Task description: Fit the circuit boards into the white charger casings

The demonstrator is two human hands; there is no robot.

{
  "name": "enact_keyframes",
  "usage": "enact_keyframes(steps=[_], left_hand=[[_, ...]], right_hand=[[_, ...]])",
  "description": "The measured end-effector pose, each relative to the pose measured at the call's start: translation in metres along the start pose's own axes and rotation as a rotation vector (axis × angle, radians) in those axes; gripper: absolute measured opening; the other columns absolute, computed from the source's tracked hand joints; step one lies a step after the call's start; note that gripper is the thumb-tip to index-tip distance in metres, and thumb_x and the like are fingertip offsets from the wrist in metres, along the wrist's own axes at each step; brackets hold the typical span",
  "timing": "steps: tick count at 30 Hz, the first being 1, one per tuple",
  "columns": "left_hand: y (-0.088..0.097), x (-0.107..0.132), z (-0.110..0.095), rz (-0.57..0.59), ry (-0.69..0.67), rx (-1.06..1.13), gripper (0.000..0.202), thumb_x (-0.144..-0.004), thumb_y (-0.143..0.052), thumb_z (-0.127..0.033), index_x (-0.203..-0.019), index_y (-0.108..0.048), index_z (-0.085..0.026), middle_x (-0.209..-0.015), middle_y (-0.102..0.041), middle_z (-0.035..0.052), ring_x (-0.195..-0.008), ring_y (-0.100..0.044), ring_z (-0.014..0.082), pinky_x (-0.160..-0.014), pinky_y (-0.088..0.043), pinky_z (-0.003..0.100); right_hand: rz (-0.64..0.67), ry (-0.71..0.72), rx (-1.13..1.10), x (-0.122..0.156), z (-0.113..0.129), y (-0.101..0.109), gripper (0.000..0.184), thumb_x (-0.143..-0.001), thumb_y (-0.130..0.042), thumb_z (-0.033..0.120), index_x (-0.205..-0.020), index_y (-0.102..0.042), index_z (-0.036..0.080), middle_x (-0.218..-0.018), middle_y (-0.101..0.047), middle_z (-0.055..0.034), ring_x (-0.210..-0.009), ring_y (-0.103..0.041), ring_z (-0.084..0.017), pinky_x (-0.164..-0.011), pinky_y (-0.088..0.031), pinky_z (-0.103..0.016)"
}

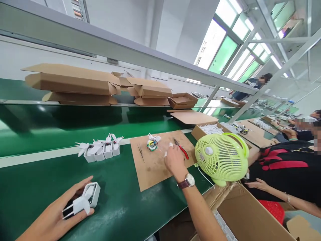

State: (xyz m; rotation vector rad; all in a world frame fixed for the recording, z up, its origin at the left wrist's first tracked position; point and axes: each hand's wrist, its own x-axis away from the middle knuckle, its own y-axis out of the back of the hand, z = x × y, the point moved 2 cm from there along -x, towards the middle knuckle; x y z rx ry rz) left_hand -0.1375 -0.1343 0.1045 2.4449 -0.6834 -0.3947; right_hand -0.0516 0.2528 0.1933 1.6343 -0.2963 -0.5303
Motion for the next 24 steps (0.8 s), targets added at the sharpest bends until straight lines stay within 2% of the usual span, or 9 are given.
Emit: enact_keyframes(steps=[2, 4, 7, 10, 12, 14, 19, 21, 24], left_hand=[[-0.001, -0.001, -0.003, 0.0, -0.038, 0.003, 0.067, -0.089, -0.067, -0.058, -0.149, -0.054, -0.03, -0.118, -0.074, 0.0059, -0.09, -0.074, 0.0221, -0.074, -0.063, 0.028], [-0.001, -0.004, -0.006, -0.003, -0.089, 0.0, 0.064, -0.09, -0.067, -0.058, -0.146, -0.055, -0.03, -0.117, -0.073, 0.0057, -0.085, -0.073, 0.0205, -0.071, -0.062, 0.027], [0.001, -0.007, -0.009, -0.014, -0.194, -0.025, 0.05, -0.092, -0.068, -0.051, -0.137, -0.06, -0.031, -0.121, -0.071, 0.0059, -0.097, -0.073, 0.0221, -0.079, -0.062, 0.028], [0.002, -0.007, -0.012, -0.016, -0.327, -0.057, 0.043, -0.091, -0.069, -0.036, -0.132, -0.059, -0.028, -0.124, -0.07, 0.0069, -0.109, -0.072, 0.0233, -0.092, -0.061, 0.031], [0.001, -0.006, -0.014, 0.004, -0.369, -0.069, 0.051, -0.089, -0.067, -0.025, -0.137, -0.053, -0.026, -0.131, -0.068, 0.0087, -0.116, -0.071, 0.0228, -0.098, -0.059, 0.032], [-0.001, -0.005, -0.016, 0.054, -0.367, -0.074, 0.057, -0.087, -0.067, -0.02, -0.14, -0.048, -0.025, -0.136, -0.067, 0.0097, -0.123, -0.069, 0.0226, -0.103, -0.058, 0.033], [0.0, -0.003, -0.023, 0.111, -0.396, -0.106, 0.063, -0.082, -0.066, -0.012, -0.14, -0.047, -0.024, -0.14, -0.065, 0.0111, -0.13, -0.065, 0.0242, -0.112, -0.054, 0.04], [0.002, -0.003, -0.024, 0.107, -0.393, -0.129, 0.064, -0.08, -0.066, -0.011, -0.14, -0.048, -0.024, -0.141, -0.065, 0.0114, -0.129, -0.065, 0.0249, -0.112, -0.054, 0.041], [0.004, -0.003, -0.025, 0.112, -0.366, -0.156, 0.065, -0.079, -0.066, -0.01, -0.14, -0.05, -0.023, -0.139, -0.066, 0.0113, -0.127, -0.067, 0.0255, -0.11, -0.055, 0.041]], right_hand=[[0.04, -0.142, 0.066, -0.003, -0.024, -0.001, 0.025, -0.092, -0.052, 0.01, -0.112, -0.064, 0.001, -0.108, -0.071, -0.0303, -0.104, -0.071, -0.037, -0.087, -0.053, -0.043], [0.073, -0.234, 0.096, -0.006, -0.037, -0.001, 0.025, -0.093, -0.053, 0.011, -0.112, -0.066, 0.0, -0.104, -0.073, -0.0306, -0.099, -0.074, -0.037, -0.083, -0.053, -0.04], [0.094, -0.277, 0.091, -0.009, -0.044, 0.006, 0.024, -0.094, -0.055, 0.015, -0.109, -0.069, 0.002, -0.102, -0.075, -0.0282, -0.099, -0.076, -0.036, -0.083, -0.053, -0.038], [0.082, -0.276, 0.045, -0.005, -0.045, 0.018, 0.032, -0.096, -0.052, 0.022, -0.112, -0.07, 0.002, -0.102, -0.075, -0.029, -0.098, -0.076, -0.038, -0.08, -0.053, -0.04], [0.076, -0.249, -0.014, -0.002, -0.045, 0.022, 0.04, -0.099, -0.041, 0.023, -0.118, -0.068, 0.001, -0.108, -0.075, -0.0288, -0.097, -0.076, -0.037, -0.077, -0.054, -0.039], [0.084, -0.177, -0.098, 0.001, -0.043, 0.02, 0.044, -0.1, -0.033, 0.021, -0.123, -0.067, 0.006, -0.113, -0.076, -0.0235, -0.101, -0.075, -0.032, -0.078, -0.054, -0.034], [0.186, -0.067, -0.299, 0.008, -0.023, -0.006, 0.034, -0.097, -0.045, 0.031, -0.095, -0.073, 0.013, -0.085, -0.079, -0.0186, -0.082, -0.075, -0.033, -0.07, -0.051, -0.034], [0.21, -0.025, -0.347, 0.016, -0.014, -0.012, 0.031, -0.097, -0.047, 0.033, -0.094, -0.073, 0.016, -0.09, -0.08, -0.0156, -0.085, -0.076, -0.03, -0.073, -0.052, -0.033], [0.221, 0.129, -0.438, 0.032, -0.003, -0.013, 0.029, -0.097, -0.052, 0.036, -0.104, -0.073, 0.019, -0.102, -0.08, -0.0112, -0.094, -0.075, -0.028, -0.082, -0.054, -0.033]])
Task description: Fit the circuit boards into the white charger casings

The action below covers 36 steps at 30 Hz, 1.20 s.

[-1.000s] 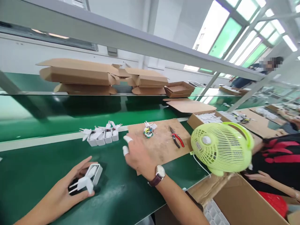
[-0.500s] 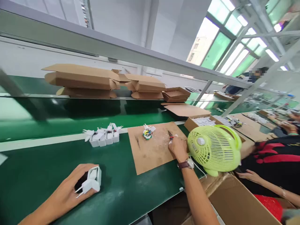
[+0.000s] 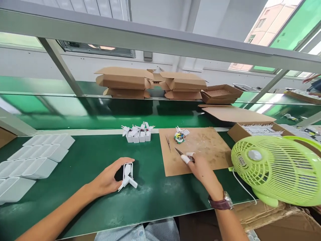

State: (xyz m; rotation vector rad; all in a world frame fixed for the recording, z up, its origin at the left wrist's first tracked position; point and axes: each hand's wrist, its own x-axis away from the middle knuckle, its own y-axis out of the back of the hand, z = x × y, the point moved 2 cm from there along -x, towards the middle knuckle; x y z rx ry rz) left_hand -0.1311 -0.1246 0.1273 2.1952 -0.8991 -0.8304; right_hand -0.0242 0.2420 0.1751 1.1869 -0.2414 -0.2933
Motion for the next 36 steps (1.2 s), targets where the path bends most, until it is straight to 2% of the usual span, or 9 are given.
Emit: enact_keyframes(steps=[4, 10, 14, 19, 21, 24, 28, 32, 36], left_hand=[[0.002, -0.002, -0.002, -0.025, -0.036, -0.03, 0.061, -0.082, -0.062, -0.011, -0.141, -0.05, -0.023, -0.139, -0.067, 0.0112, -0.127, -0.067, 0.0257, -0.108, -0.057, 0.042], [0.008, -0.004, -0.004, -0.068, -0.118, -0.085, 0.056, -0.088, -0.06, -0.014, -0.142, -0.05, -0.023, -0.131, -0.071, 0.0104, -0.12, -0.071, 0.0244, -0.104, -0.059, 0.038], [0.014, -0.005, -0.012, -0.096, -0.212, -0.119, 0.053, -0.093, -0.06, -0.016, -0.144, -0.047, -0.022, -0.132, -0.069, 0.0135, -0.124, -0.069, 0.0272, -0.106, -0.058, 0.044], [0.026, -0.007, -0.037, -0.092, -0.352, -0.138, 0.058, -0.096, -0.064, -0.019, -0.149, -0.041, -0.019, -0.13, -0.066, 0.0183, -0.123, -0.067, 0.028, -0.103, -0.06, 0.045], [0.03, -0.006, -0.046, -0.081, -0.354, -0.137, 0.059, -0.096, -0.065, -0.021, -0.15, -0.041, -0.018, -0.128, -0.066, 0.0188, -0.122, -0.067, 0.0286, -0.101, -0.061, 0.045], [0.034, -0.004, -0.054, -0.065, -0.347, -0.155, 0.057, -0.096, -0.065, -0.023, -0.148, -0.043, -0.016, -0.124, -0.067, 0.0191, -0.119, -0.067, 0.0295, -0.098, -0.062, 0.045], [0.038, 0.0, -0.061, -0.042, -0.334, -0.203, 0.052, -0.097, -0.063, -0.021, -0.146, -0.046, -0.017, -0.12, -0.067, 0.0178, -0.114, -0.068, 0.0284, -0.095, -0.063, 0.043], [0.042, 0.002, -0.065, -0.024, -0.318, -0.249, 0.053, -0.097, -0.063, -0.021, -0.147, -0.045, -0.018, -0.12, -0.067, 0.0168, -0.111, -0.068, 0.0277, -0.093, -0.062, 0.043], [0.044, 0.003, -0.069, -0.018, -0.327, -0.289, 0.054, -0.097, -0.061, -0.02, -0.148, -0.044, -0.018, -0.119, -0.067, 0.0163, -0.109, -0.068, 0.0275, -0.091, -0.062, 0.043]], right_hand=[[-0.047, 0.165, 0.209, 0.024, 0.011, -0.006, 0.033, -0.087, -0.069, 0.033, -0.117, -0.071, 0.018, -0.114, -0.076, -0.0145, -0.106, -0.071, -0.033, -0.086, -0.054, -0.039], [0.031, 0.045, 0.371, 0.033, 0.023, -0.007, 0.023, -0.089, -0.064, 0.026, -0.109, -0.071, 0.018, -0.102, -0.077, -0.011, -0.095, -0.072, -0.029, -0.072, -0.05, -0.033], [0.021, 0.025, 0.09, 0.031, 0.034, 0.003, 0.025, -0.093, -0.049, 0.022, -0.106, -0.071, 0.019, -0.09, -0.077, -0.0069, -0.081, -0.071, -0.025, -0.068, -0.05, -0.031], [0.126, 0.233, -0.303, 0.041, 0.056, 0.01, 0.028, -0.098, -0.048, 0.036, -0.097, -0.072, 0.021, -0.085, -0.078, -0.0043, -0.074, -0.07, -0.023, -0.07, -0.057, -0.033], [0.19, 0.331, -0.301, 0.048, 0.065, 0.009, 0.027, -0.094, -0.048, 0.025, -0.104, -0.073, 0.022, -0.091, -0.08, -0.0046, -0.077, -0.072, -0.023, -0.073, -0.059, -0.033], [0.228, 0.515, -0.211, 0.06, 0.077, 0.006, 0.05, -0.081, -0.045, 0.007, -0.121, -0.07, 0.025, -0.105, -0.081, -0.0057, -0.087, -0.076, -0.022, -0.078, -0.062, -0.032], [0.108, 0.749, -0.032, 0.071, 0.09, 0.001, 0.067, -0.072, -0.044, -0.003, -0.131, -0.065, 0.023, -0.117, -0.078, -0.0077, -0.096, -0.077, -0.02, -0.079, -0.061, -0.029], [-0.016, 0.852, 0.144, 0.075, 0.097, -0.002, 0.05, -0.069, -0.046, -0.005, -0.106, -0.067, 0.022, -0.093, -0.076, -0.0022, -0.071, -0.071, -0.017, -0.055, -0.05, -0.024], [-0.125, 0.901, 0.197, 0.079, 0.1, -0.006, 0.037, -0.069, -0.048, -0.007, -0.088, -0.059, 0.023, -0.08, -0.07, -0.0003, -0.059, -0.063, -0.016, -0.048, -0.038, -0.028]])
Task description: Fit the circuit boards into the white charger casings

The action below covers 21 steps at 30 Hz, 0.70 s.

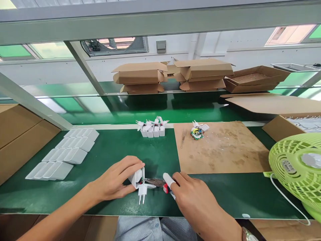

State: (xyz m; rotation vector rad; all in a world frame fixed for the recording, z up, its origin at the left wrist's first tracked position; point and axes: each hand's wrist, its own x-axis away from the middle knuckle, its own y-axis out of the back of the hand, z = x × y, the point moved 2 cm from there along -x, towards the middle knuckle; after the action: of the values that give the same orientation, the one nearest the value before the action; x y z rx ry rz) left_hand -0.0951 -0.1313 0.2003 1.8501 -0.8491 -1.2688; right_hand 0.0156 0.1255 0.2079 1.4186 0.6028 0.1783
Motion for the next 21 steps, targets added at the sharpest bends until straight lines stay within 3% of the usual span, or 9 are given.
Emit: enact_keyframes(steps=[10, 16, 21], left_hand=[[0.005, -0.007, -0.01, 0.025, -0.047, -0.05, 0.053, -0.097, -0.055, -0.019, -0.148, -0.043, -0.015, -0.112, -0.068, 0.0153, -0.101, -0.066, 0.0276, -0.087, -0.06, 0.044], [0.003, -0.009, -0.024, 0.132, -0.077, -0.152, 0.047, -0.093, -0.056, -0.019, -0.138, -0.051, -0.008, -0.113, -0.069, 0.0176, -0.102, -0.066, 0.0304, -0.087, -0.055, 0.045], [-0.017, -0.014, -0.05, 0.247, -0.053, -0.36, 0.048, -0.091, -0.052, -0.015, -0.138, -0.052, -0.005, -0.104, -0.073, 0.016, -0.087, -0.069, 0.0278, -0.08, -0.055, 0.042]], right_hand=[[0.006, 0.014, 0.121, 0.0, 0.012, -0.001, 0.032, -0.075, -0.052, -0.006, -0.088, -0.056, 0.022, -0.085, -0.069, -0.0043, -0.068, -0.064, -0.02, -0.056, -0.038, -0.033], [-0.044, 0.07, 0.183, 0.004, 0.014, -0.011, 0.027, -0.072, -0.056, -0.001, -0.085, -0.055, 0.022, -0.075, -0.067, -0.0035, -0.063, -0.062, -0.023, -0.07, -0.044, -0.037], [0.085, 0.025, 0.003, 0.016, 0.023, -0.015, 0.037, -0.059, -0.055, -0.002, -0.086, -0.053, 0.023, -0.074, -0.068, 0.0008, -0.048, -0.056, -0.016, -0.05, -0.033, -0.03]])
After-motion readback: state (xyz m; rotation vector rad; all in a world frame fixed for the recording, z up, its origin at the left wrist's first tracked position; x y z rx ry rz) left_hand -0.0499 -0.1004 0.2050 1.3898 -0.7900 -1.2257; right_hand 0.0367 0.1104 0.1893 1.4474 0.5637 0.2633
